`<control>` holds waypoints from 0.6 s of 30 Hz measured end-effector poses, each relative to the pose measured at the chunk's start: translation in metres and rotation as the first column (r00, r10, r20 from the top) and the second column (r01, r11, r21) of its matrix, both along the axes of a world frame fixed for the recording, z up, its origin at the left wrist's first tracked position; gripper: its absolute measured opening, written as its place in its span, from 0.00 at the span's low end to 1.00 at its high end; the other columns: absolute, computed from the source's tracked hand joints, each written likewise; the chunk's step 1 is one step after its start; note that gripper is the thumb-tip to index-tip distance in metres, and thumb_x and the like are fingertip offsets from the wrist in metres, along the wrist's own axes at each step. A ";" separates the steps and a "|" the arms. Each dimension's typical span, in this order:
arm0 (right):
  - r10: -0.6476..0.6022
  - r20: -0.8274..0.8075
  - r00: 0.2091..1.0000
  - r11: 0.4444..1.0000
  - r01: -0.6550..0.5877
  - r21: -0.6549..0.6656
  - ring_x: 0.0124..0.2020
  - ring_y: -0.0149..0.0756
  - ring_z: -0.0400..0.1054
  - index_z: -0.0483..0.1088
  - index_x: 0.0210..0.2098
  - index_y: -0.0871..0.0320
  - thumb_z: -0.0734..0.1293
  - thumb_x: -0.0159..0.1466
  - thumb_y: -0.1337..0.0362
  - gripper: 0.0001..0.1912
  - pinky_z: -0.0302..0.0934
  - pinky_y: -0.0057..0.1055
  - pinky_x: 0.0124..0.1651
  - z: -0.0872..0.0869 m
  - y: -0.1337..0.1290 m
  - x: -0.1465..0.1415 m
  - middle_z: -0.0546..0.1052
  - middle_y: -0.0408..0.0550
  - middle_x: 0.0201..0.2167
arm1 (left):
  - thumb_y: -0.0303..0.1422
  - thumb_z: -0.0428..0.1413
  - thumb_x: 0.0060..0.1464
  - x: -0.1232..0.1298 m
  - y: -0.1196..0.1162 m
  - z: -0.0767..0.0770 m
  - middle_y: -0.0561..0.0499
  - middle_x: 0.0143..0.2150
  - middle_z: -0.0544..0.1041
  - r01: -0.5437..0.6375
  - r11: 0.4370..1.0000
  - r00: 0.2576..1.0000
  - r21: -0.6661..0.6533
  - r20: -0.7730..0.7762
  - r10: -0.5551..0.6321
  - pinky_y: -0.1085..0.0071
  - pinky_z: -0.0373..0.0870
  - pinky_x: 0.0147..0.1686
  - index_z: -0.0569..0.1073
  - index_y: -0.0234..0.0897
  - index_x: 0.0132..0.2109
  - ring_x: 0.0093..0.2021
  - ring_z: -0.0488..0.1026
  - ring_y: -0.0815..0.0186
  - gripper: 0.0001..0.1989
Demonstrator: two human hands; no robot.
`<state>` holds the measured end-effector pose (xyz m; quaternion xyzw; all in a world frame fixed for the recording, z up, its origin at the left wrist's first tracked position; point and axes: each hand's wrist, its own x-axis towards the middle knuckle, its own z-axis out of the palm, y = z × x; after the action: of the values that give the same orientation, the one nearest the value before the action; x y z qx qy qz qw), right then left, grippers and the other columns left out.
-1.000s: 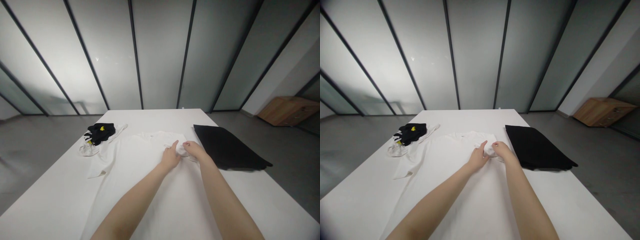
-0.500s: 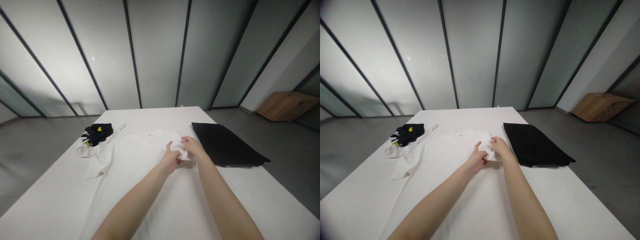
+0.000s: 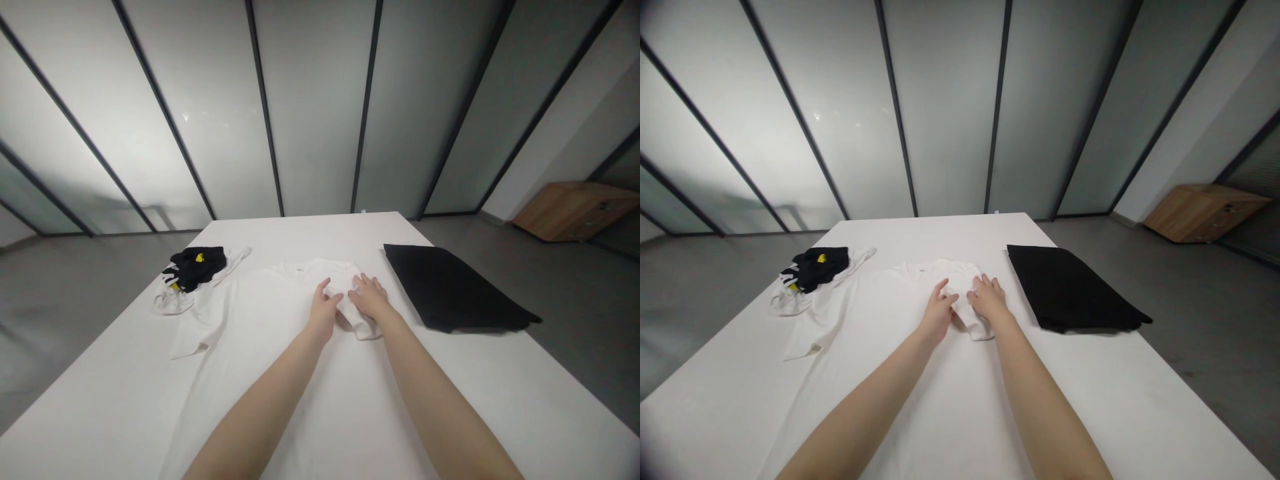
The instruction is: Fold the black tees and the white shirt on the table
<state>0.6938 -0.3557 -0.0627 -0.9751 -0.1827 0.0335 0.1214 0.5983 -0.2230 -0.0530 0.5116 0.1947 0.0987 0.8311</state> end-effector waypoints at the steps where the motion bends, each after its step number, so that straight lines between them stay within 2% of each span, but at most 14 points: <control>1: -0.014 0.022 1.000 1.000 0.014 0.011 0.75 0.65 0.51 0.62 0.73 0.52 0.60 0.73 0.53 0.31 0.52 0.57 0.70 0.000 0.000 0.000 0.58 0.56 0.76 | 0.33 0.68 0.49 0.002 0.006 0.002 0.50 0.44 0.80 -0.018 0.996 1.000 -0.088 0.014 0.020 0.73 0.72 0.38 0.63 0.43 0.70 0.36 0.77 0.68 0.43; 3: -0.046 0.069 0.997 0.998 0.042 0.053 0.74 0.65 0.53 0.61 0.74 0.54 0.59 0.73 0.55 0.31 0.53 0.58 0.70 0.000 0.001 0.001 0.60 0.57 0.76 | 0.34 0.69 0.49 0.007 0.019 0.006 0.50 0.42 0.81 -0.020 0.979 0.999 -0.202 0.020 0.025 0.73 0.72 0.37 0.63 0.44 0.69 0.35 0.77 0.68 0.42; 5: -0.061 0.116 0.991 0.994 0.050 0.099 0.74 0.64 0.54 0.62 0.73 0.56 0.59 0.73 0.57 0.31 0.53 0.57 0.71 0.001 0.003 0.003 0.62 0.57 0.75 | 0.37 0.69 0.49 0.010 0.030 0.007 0.52 0.38 0.80 0.035 0.983 0.999 -0.178 0.022 -0.032 0.73 0.71 0.35 0.67 0.43 0.66 0.32 0.76 0.68 0.39; 7: -0.030 0.162 0.986 0.991 0.008 0.134 0.74 0.60 0.54 0.65 0.71 0.58 0.59 0.73 0.59 0.29 0.50 0.54 0.73 0.002 0.006 0.004 0.64 0.56 0.74 | 0.39 0.69 0.50 0.012 0.038 0.006 0.54 0.33 0.78 0.102 0.995 0.995 -0.024 0.008 -0.102 0.73 0.69 0.32 0.72 0.40 0.61 0.29 0.74 0.69 0.32; 8: 0.007 0.184 0.983 0.988 -0.035 0.148 0.75 0.58 0.54 0.66 0.70 0.60 0.58 0.73 0.59 0.28 0.49 0.52 0.74 0.003 0.009 0.004 0.65 0.56 0.73 | 0.40 0.67 0.52 0.012 0.041 0.005 0.55 0.30 0.76 0.130 0.984 0.991 0.119 -0.020 -0.129 0.73 0.68 0.31 0.74 0.39 0.58 0.27 0.73 0.69 0.27; 9: 0.055 0.201 0.978 0.984 -0.088 0.156 0.75 0.55 0.54 0.67 0.70 0.60 0.58 0.74 0.60 0.28 0.48 0.49 0.75 0.004 0.012 0.004 0.66 0.56 0.72 | 0.39 0.64 0.55 0.011 0.045 0.004 0.56 0.28 0.74 0.152 0.947 0.988 0.282 -0.061 -0.140 0.73 0.68 0.30 0.76 0.38 0.55 0.26 0.72 0.69 0.22; 10: 0.107 0.208 0.972 0.977 -0.142 0.157 0.75 0.53 0.54 0.67 0.70 0.61 0.57 0.74 0.60 0.28 0.48 0.47 0.75 0.004 0.015 0.002 0.66 0.56 0.72 | 0.38 0.62 0.58 0.011 0.048 0.003 0.57 0.26 0.73 0.166 0.883 0.986 0.440 -0.103 -0.134 0.72 0.68 0.30 0.78 0.37 0.53 0.25 0.71 0.68 0.17; 12: 0.190 0.176 0.966 0.968 -0.214 0.128 0.75 0.50 0.54 0.66 0.71 0.63 0.57 0.75 0.60 0.28 0.47 0.43 0.75 0.004 0.020 -0.002 0.65 0.57 0.73 | 0.32 0.59 0.58 0.008 0.054 0.002 0.56 0.25 0.73 0.185 0.713 0.982 0.676 -0.156 -0.107 0.70 0.70 0.33 0.80 0.36 0.48 0.25 0.71 0.67 0.11; 13: 0.213 0.141 0.967 0.969 -0.228 0.099 0.76 0.51 0.53 0.64 0.71 0.63 0.57 0.75 0.59 0.29 0.47 0.44 0.75 0.003 0.022 -0.004 0.63 0.58 0.74 | 0.29 0.59 0.57 0.007 0.057 0.002 0.55 0.26 0.74 0.187 0.645 0.982 0.741 -0.163 -0.097 0.68 0.71 0.36 0.80 0.36 0.46 0.26 0.72 0.66 0.10; 14: 0.224 0.104 0.969 0.971 -0.231 0.064 0.76 0.53 0.52 0.63 0.72 0.64 0.58 0.75 0.57 0.30 0.46 0.45 0.75 0.002 0.024 -0.007 0.61 0.59 0.75 | 0.27 0.59 0.55 0.005 0.059 0.002 0.54 0.28 0.76 0.182 0.600 0.983 0.779 -0.159 -0.092 0.67 0.72 0.39 0.81 0.37 0.45 0.28 0.73 0.65 0.11; 16: 0.217 0.050 0.975 0.976 -0.218 -0.005 0.77 0.57 0.49 0.59 0.74 0.64 0.58 0.76 0.54 0.32 0.44 0.48 0.75 0.000 0.025 -0.011 0.57 0.61 0.77 | 0.23 0.59 0.53 0.002 0.062 0.001 0.51 0.33 0.81 0.174 0.541 0.985 0.823 -0.145 -0.096 0.65 0.73 0.47 0.81 0.38 0.44 0.33 0.76 0.63 0.12; 18: 0.207 0.025 0.978 0.978 -0.205 -0.045 0.78 0.58 0.46 0.56 0.76 0.62 0.57 0.76 0.52 0.34 0.42 0.49 0.75 0.000 0.025 -0.014 0.54 0.62 0.78 | 0.22 0.58 0.53 0.000 0.063 0.000 0.49 0.39 0.83 0.168 0.506 0.986 0.846 -0.137 -0.099 0.63 0.72 0.53 0.81 0.38 0.44 0.39 0.78 0.61 0.13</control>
<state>0.6800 -0.3305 -0.0632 -0.9536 -0.2838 0.0353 0.0941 0.5984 -0.1603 -0.0530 0.8701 0.1104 0.0991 0.4701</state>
